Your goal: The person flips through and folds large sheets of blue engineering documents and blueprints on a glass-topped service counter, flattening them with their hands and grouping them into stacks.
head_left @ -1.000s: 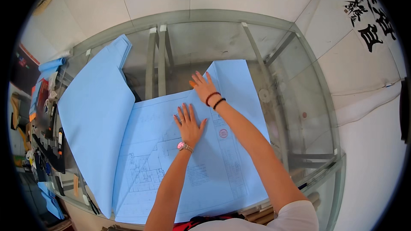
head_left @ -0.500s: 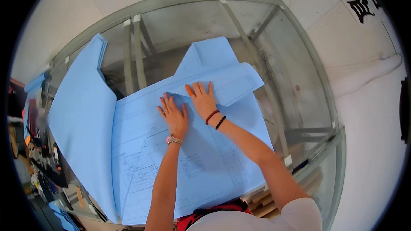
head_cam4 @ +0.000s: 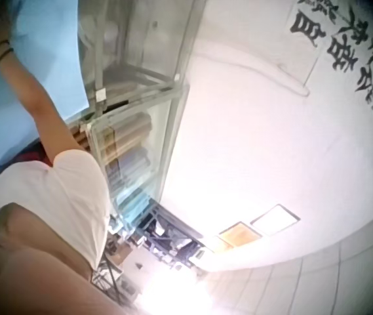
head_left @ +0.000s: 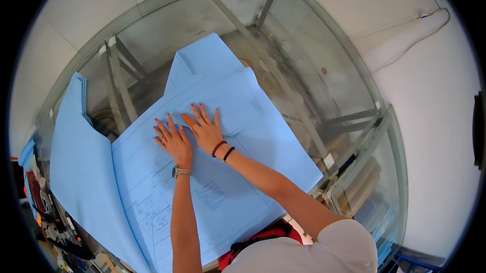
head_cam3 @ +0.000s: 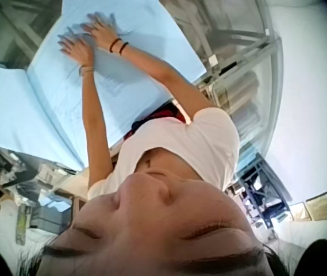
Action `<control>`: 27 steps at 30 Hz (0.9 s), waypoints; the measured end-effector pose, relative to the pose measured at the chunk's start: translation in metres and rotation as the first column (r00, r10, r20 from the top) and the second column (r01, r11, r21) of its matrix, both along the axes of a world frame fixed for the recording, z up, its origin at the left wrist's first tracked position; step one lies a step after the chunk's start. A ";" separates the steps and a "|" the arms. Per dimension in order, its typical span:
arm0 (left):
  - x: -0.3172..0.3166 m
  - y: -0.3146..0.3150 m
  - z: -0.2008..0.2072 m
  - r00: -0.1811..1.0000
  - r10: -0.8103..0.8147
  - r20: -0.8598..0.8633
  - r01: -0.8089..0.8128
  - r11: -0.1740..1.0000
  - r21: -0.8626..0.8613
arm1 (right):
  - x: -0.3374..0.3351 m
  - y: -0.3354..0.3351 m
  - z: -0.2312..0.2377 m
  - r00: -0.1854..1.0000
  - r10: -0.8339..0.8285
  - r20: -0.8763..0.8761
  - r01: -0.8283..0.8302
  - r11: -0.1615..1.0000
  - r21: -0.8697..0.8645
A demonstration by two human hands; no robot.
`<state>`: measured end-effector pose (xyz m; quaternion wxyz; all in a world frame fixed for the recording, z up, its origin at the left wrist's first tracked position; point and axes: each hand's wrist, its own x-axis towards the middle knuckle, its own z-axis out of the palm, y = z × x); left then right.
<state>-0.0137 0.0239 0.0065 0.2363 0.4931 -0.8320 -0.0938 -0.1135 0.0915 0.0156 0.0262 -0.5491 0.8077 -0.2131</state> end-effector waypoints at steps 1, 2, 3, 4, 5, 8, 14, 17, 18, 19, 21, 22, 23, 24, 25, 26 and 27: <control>0.000 0.000 -0.001 1.000 -0.006 0.001 0.006 1.000 0.004 | -0.003 -0.001 0.000 1.000 0.022 0.005 -0.022 0.999 -0.024; 0.000 -0.001 -0.002 1.000 -0.008 0.008 0.009 1.000 -0.007 | -0.004 0.000 0.000 0.999 0.045 0.009 -0.045 0.998 -0.048; 0.000 -0.002 -0.002 1.000 -0.007 0.016 0.007 1.000 -0.021 | -0.005 -0.001 -0.001 0.999 0.045 0.010 -0.044 0.998 -0.048; 0.001 -0.002 -0.003 1.000 -0.007 0.017 0.007 1.000 -0.021 | -0.004 -0.002 -0.001 0.999 0.046 0.013 -0.045 0.997 -0.059; 0.001 -0.002 -0.003 0.999 -0.007 0.032 0.008 1.000 -0.030 | -0.005 -0.002 -0.001 0.999 0.047 0.016 -0.046 0.997 -0.070; 0.001 -0.002 -0.002 0.997 -0.014 0.072 0.015 1.000 -0.023 | -0.012 -0.002 0.001 0.997 0.073 0.035 -0.072 0.997 -0.024; -0.004 0.001 -0.002 0.982 -0.023 0.187 0.029 0.999 -0.033 | -0.015 -0.002 -0.004 0.998 0.064 0.012 -0.064 0.998 -0.026; -0.008 -0.011 -0.003 0.979 -0.127 0.161 0.128 0.992 0.000 | -0.013 -0.002 0.002 0.993 0.087 0.082 -0.086 0.996 -0.022; -0.009 -0.018 -0.004 0.970 -0.238 0.051 0.236 0.971 0.041 | -0.013 -0.003 0.000 0.992 0.098 0.084 -0.096 0.995 -0.024; -0.011 -0.022 -0.005 0.973 -0.226 0.054 0.224 0.974 0.039 | -0.014 -0.005 -0.001 0.989 0.089 0.119 -0.094 0.995 0.031; -0.016 -0.023 -0.007 0.971 -0.198 0.134 0.202 0.979 -0.019 | -0.021 -0.010 -0.003 0.984 0.089 0.153 -0.103 0.991 0.086; -0.017 -0.021 -0.006 0.973 -0.188 0.135 0.192 0.981 -0.019 | -0.029 -0.012 -0.003 0.940 0.045 0.339 -0.065 0.997 0.048; -0.019 -0.018 -0.006 0.970 -0.187 0.158 0.193 0.981 -0.022 | -0.032 -0.015 -0.003 0.858 0.009 0.513 -0.022 1.000 0.019; -0.019 -0.015 -0.005 0.965 -0.188 0.186 0.195 0.980 -0.023 | -0.029 -0.019 -0.001 0.861 -0.044 0.507 0.045 0.999 0.011; -0.018 -0.015 -0.004 0.965 -0.178 0.191 0.186 0.982 -0.024 | -0.023 -0.025 0.000 0.859 -0.035 0.511 0.035 0.999 0.010; -0.018 -0.016 -0.003 0.951 -0.178 0.252 0.193 0.981 -0.034 | -0.018 -0.031 0.002 0.919 0.048 0.391 -0.019 0.997 -0.078; -0.020 -0.017 -0.001 0.933 -0.182 0.310 0.205 0.978 -0.045 | -0.017 -0.036 0.004 0.960 0.118 0.255 -0.078 0.984 -0.159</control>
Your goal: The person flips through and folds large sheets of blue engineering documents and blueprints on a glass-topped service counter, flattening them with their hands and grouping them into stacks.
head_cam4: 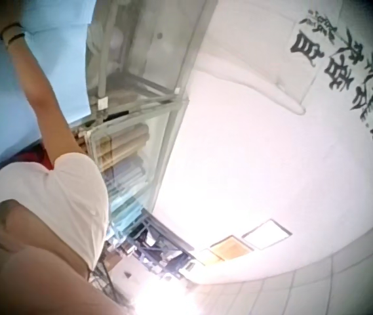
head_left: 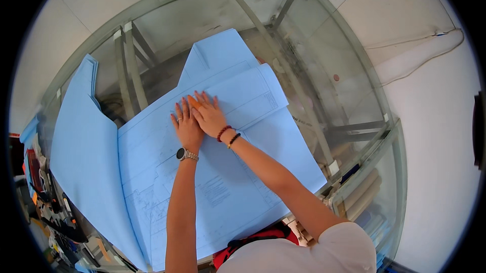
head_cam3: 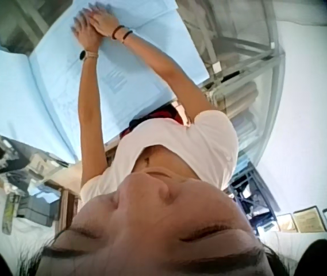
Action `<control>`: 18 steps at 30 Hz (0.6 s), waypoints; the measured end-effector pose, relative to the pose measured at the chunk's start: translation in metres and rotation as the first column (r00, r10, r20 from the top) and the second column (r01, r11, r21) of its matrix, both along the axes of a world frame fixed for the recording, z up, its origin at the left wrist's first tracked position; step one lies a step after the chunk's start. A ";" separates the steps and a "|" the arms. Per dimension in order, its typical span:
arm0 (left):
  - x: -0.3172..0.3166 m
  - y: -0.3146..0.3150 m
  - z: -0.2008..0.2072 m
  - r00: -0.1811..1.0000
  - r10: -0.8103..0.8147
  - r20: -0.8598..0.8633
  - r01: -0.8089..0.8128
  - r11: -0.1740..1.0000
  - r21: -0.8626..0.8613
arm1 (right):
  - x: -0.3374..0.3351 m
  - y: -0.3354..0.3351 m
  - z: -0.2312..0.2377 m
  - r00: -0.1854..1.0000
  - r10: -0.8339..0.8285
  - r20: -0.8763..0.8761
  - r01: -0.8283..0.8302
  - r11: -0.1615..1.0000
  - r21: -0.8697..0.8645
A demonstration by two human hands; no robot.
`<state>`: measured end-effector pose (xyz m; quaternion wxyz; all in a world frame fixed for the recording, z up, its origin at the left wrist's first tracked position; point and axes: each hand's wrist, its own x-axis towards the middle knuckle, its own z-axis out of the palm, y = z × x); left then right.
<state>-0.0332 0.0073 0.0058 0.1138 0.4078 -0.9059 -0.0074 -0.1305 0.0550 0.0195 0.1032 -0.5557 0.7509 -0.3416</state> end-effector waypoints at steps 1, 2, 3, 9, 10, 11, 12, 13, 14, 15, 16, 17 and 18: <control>0.001 0.001 0.003 1.000 -0.007 0.018 0.006 0.999 0.034 | -0.003 -0.003 -0.004 1.000 0.002 0.002 -0.002 1.000 -0.002; 0.000 0.001 0.005 1.000 -0.006 0.020 0.005 0.999 0.032 | -0.007 -0.005 -0.006 0.998 0.030 -0.055 -0.027 0.999 0.044; 0.000 0.000 0.006 1.000 -0.005 0.024 0.004 0.999 0.040 | -0.011 -0.010 -0.011 0.992 0.062 -0.108 -0.052 0.995 0.089; 0.006 0.002 0.003 0.995 0.016 -0.094 -0.012 0.999 0.043 | -0.124 0.015 -0.022 0.950 -0.161 -0.269 0.167 0.986 -0.001; 0.002 0.005 0.007 0.991 0.050 -0.128 -0.048 0.999 0.017 | -0.151 0.023 -0.023 0.923 -0.192 -0.335 0.221 0.974 0.050; 0.003 0.004 0.009 0.990 0.055 -0.131 -0.053 0.998 0.021 | -0.172 0.031 -0.023 0.907 -0.215 -0.361 0.250 0.967 0.052; 0.006 0.002 0.009 0.994 0.086 -0.074 -0.084 0.996 0.024 | -0.186 0.034 -0.015 0.928 -0.185 -0.324 0.246 0.956 0.159; 0.002 0.003 0.011 0.994 0.103 -0.030 -0.103 0.994 0.027 | -0.208 0.042 -0.013 0.941 -0.162 -0.297 0.227 0.954 0.196; 0.001 0.003 0.013 0.993 0.108 -0.037 -0.107 0.994 0.029 | -0.221 0.046 -0.014 0.954 -0.137 -0.266 0.201 0.952 0.232; 0.003 0.002 0.015 0.993 0.109 -0.038 -0.106 0.992 0.070 | -0.224 0.043 -0.009 0.956 -0.124 -0.267 0.188 0.955 0.231; 0.005 0.001 0.016 0.993 0.110 -0.038 -0.105 0.988 0.114 | -0.224 0.039 0.000 0.964 -0.071 -0.256 0.164 0.918 0.360; 0.007 0.001 0.017 0.991 0.124 -0.039 -0.119 0.986 0.115 | -0.224 0.035 0.008 0.970 -0.021 -0.240 0.139 0.864 0.483; 0.006 0.000 0.021 0.991 0.137 0.014 -0.137 0.981 0.141 | -0.227 0.031 0.014 0.969 -0.013 -0.245 0.133 0.866 0.482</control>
